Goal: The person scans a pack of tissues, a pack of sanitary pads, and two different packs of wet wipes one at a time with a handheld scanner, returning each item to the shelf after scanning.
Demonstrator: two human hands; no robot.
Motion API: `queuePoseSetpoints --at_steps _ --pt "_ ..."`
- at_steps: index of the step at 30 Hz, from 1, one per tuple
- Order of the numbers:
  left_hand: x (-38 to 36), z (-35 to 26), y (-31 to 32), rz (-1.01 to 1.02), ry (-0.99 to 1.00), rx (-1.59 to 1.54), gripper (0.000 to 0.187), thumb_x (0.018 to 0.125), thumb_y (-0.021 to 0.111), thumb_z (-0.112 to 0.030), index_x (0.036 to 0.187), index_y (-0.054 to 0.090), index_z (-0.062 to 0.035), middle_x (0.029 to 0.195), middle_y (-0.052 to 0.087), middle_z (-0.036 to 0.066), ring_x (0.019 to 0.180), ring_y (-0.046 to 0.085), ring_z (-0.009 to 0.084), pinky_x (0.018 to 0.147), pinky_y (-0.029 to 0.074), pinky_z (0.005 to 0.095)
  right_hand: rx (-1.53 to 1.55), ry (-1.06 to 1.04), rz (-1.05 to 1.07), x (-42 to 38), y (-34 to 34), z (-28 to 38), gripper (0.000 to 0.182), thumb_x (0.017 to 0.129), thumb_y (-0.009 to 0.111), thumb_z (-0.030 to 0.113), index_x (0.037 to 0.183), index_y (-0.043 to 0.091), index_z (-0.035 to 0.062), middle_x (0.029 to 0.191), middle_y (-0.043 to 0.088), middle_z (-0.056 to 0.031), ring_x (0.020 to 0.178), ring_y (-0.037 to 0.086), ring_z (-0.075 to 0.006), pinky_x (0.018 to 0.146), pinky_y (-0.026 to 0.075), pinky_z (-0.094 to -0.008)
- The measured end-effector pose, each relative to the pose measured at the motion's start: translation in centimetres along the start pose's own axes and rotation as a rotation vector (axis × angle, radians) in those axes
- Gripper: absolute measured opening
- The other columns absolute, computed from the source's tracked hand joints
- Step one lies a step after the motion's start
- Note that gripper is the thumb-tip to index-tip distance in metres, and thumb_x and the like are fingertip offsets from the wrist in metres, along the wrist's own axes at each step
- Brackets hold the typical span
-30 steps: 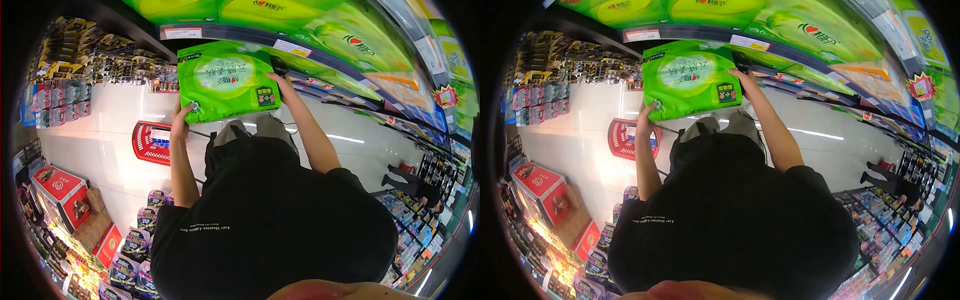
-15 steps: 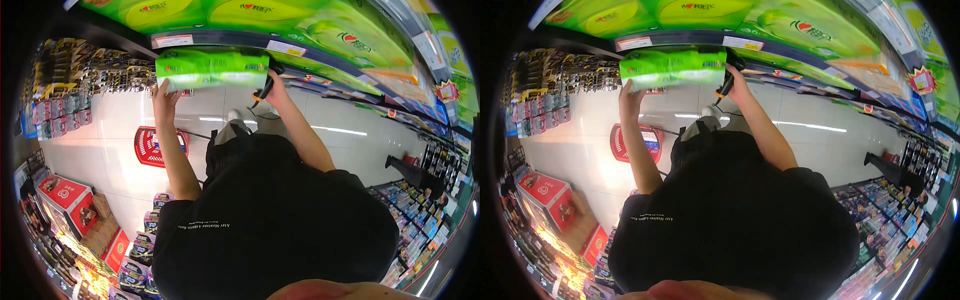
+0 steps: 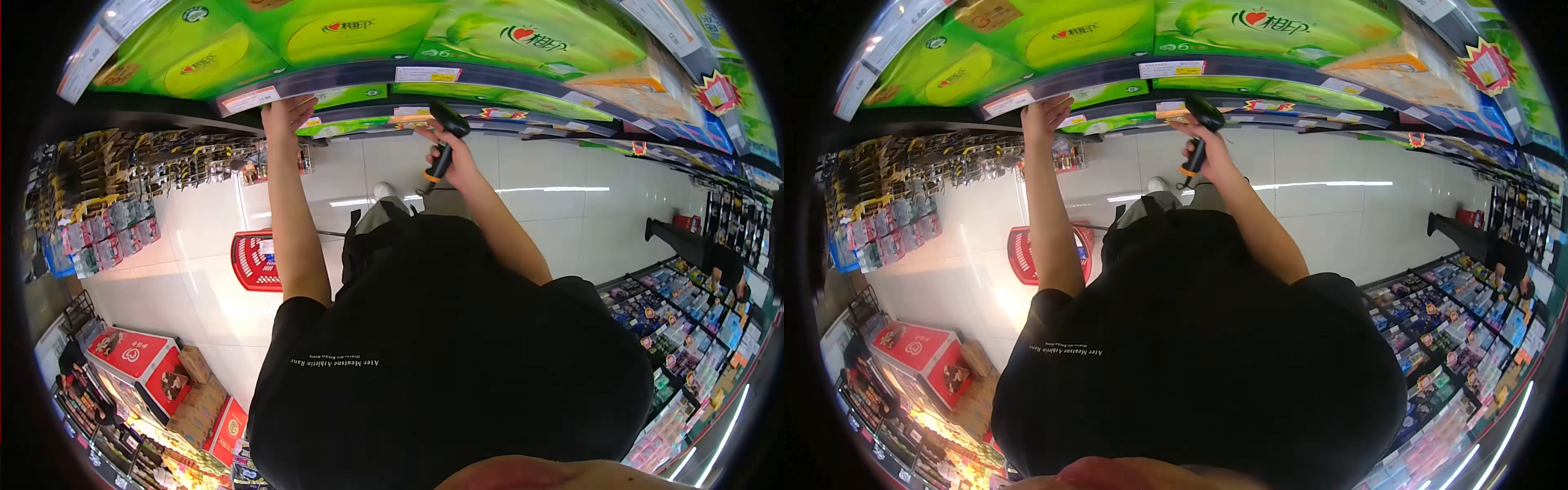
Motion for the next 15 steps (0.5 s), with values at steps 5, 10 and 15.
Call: queuePoseSetpoints --at_steps 5,10,15 --pt "2.3 -0.6 0.6 -0.027 0.072 -0.010 0.050 0.089 0.057 -0.047 0.118 0.054 -0.0056 0.097 0.069 0.010 0.084 0.069 0.0238 0.073 0.055 0.0347 0.060 -0.010 -0.131 -4.1 -6.7 -0.5 0.042 0.087 0.058 0.021 0.126 0.048 0.0088 0.127 0.058 -0.0164 0.063 0.046 -0.0089 0.065 0.045 -0.0289" --pt "2.2 -1.1 1.3 -0.078 0.153 -0.074 0.032 0.092 0.059 -0.030 0.119 0.053 -0.0143 0.105 0.067 0.006 0.096 0.065 0.0203 0.078 0.053 0.0325 0.110 -0.042 -0.292 -6.2 -10.2 -0.8 0.039 0.086 0.060 0.020 0.122 0.050 0.0070 0.114 0.063 -0.0154 0.061 0.048 -0.0095 0.063 0.046 -0.0295" --pt "2.2 0.1 -1.7 -0.057 0.440 -0.175 0.014 0.091 0.059 -0.018 0.098 0.060 -0.0054 0.093 0.064 0.006 0.087 0.058 0.0153 0.077 0.047 0.0303 0.046 -0.100 -0.382 -7.1 -11.4 -0.6 0.036 0.085 0.062 0.017 0.118 0.052 0.0053 0.107 0.065 -0.0136 0.061 0.050 -0.0100 0.059 0.047 -0.0280"
Point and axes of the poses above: each hand's wrist, its own x-axis towards the middle knuckle, its own y-axis out of the palm, z = x × y, the point moved 9 cm from there along x, towards the middle knuckle
